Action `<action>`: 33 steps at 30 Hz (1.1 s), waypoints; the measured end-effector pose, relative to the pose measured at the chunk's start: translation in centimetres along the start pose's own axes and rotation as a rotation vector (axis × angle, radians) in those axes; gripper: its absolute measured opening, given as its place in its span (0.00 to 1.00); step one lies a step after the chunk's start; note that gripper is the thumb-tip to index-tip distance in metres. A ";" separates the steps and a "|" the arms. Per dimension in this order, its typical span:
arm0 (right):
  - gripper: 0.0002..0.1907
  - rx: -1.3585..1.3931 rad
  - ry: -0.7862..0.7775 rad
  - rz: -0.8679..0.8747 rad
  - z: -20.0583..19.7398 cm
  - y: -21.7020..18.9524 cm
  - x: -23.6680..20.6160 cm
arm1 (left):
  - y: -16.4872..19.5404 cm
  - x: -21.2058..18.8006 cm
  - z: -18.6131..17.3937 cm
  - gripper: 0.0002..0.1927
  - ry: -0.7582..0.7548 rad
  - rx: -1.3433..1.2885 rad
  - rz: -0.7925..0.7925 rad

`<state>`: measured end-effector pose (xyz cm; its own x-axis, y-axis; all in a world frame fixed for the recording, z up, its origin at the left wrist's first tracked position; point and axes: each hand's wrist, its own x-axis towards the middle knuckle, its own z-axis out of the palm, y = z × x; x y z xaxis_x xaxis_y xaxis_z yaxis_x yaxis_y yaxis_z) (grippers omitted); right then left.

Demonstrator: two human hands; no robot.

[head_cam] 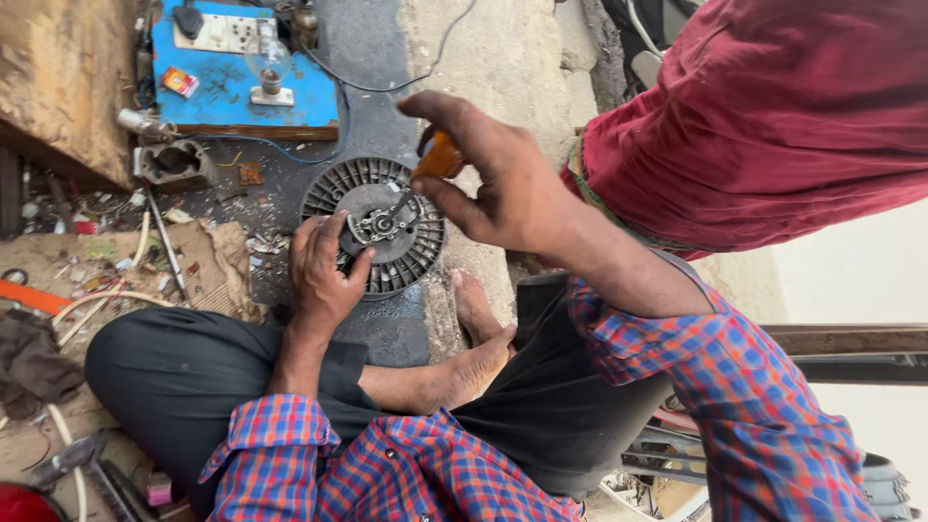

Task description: The person uses a screwdriver to adjust components on a circular motor part held in their left hand. They repeatedly pry and rotate small internal pieces while sitting on the ground.

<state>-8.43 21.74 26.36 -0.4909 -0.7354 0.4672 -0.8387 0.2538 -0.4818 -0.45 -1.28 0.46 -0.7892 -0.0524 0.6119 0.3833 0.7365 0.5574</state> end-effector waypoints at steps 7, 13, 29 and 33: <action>0.37 0.137 -0.057 0.107 2.3 1.0 0.3 | -1.0 -0.2 0.1 0.30 -0.064 0.008 -0.057; 0.36 0.068 -0.042 0.087 1.6 0.9 0.3 | -0.2 0.3 1.0 0.33 0.009 0.081 -0.046; 0.39 0.081 -0.140 0.140 0.9 1.3 1.4 | 0.5 0.9 -0.2 0.33 -0.052 0.084 -0.021; 0.39 0.072 -0.103 0.102 0.7 1.0 0.6 | 0.3 0.3 0.4 0.34 -0.075 0.078 -0.105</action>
<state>-9.39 21.14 25.64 -0.5429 -0.7695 0.3364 -0.7646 0.2872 -0.5769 -0.80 -0.80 0.56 -0.8579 -0.0837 0.5069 0.2603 0.7798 0.5693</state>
